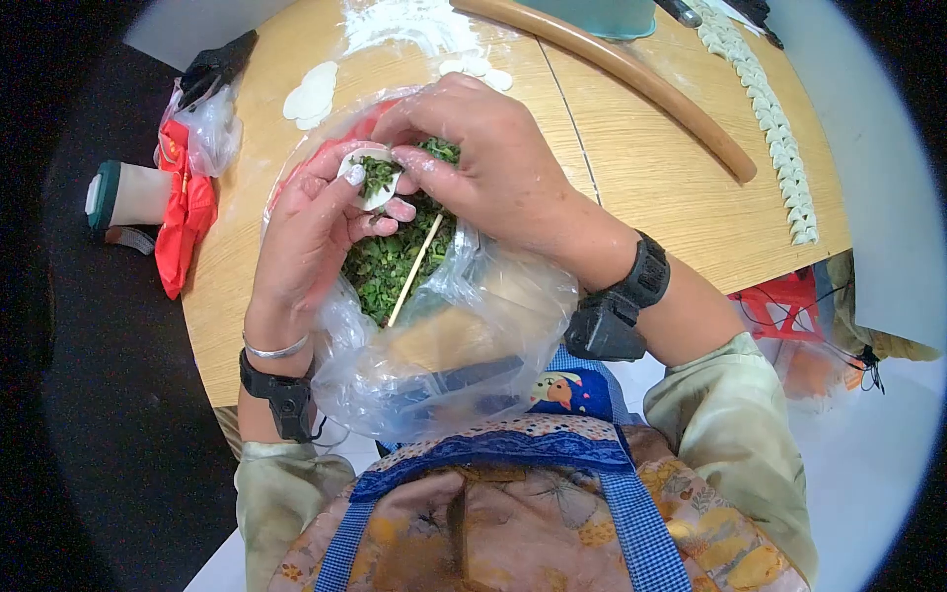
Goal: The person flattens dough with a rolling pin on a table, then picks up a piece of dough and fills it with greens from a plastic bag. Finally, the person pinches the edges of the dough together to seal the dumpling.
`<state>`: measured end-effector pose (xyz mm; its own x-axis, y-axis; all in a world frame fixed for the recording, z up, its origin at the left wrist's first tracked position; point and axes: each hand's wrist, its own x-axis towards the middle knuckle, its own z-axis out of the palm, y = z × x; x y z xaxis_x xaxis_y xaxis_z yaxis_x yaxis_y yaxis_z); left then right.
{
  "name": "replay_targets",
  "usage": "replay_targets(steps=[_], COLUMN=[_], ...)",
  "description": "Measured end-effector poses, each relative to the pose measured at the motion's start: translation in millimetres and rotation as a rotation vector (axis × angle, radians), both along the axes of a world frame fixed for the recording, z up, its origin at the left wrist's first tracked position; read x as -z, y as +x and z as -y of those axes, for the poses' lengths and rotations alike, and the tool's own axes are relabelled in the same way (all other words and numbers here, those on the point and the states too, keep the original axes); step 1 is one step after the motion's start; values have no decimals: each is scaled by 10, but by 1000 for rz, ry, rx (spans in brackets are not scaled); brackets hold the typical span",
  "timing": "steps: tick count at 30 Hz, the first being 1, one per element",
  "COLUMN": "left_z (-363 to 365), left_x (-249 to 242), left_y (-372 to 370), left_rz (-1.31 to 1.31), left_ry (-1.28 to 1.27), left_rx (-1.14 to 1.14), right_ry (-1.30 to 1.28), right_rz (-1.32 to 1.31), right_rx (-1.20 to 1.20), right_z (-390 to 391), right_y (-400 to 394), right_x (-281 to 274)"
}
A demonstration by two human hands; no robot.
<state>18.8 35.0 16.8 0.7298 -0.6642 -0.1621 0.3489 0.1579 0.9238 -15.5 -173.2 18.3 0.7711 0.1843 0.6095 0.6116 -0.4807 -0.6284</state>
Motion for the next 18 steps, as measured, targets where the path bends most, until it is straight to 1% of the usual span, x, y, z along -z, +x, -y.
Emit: replay_targets(steps=[3,9,16,18], left_z=[26,31,26,26], left_x=[-7,30,-4,14], left_y=[-7,-35,-47,-35], left_rz=[-48,-41,14,17], left_ry=[-38,-25,4,-4], left_rx=[-47,-86,-3,-72], right_ry=[-25,-97,-112,-92], right_rz=[7,49,100,90], right_rx=[1,-12,-30,-4], right_z=[22,-29,-31,-35], right_y=[3,19,8,-4], right_x=[-16,41,43,32])
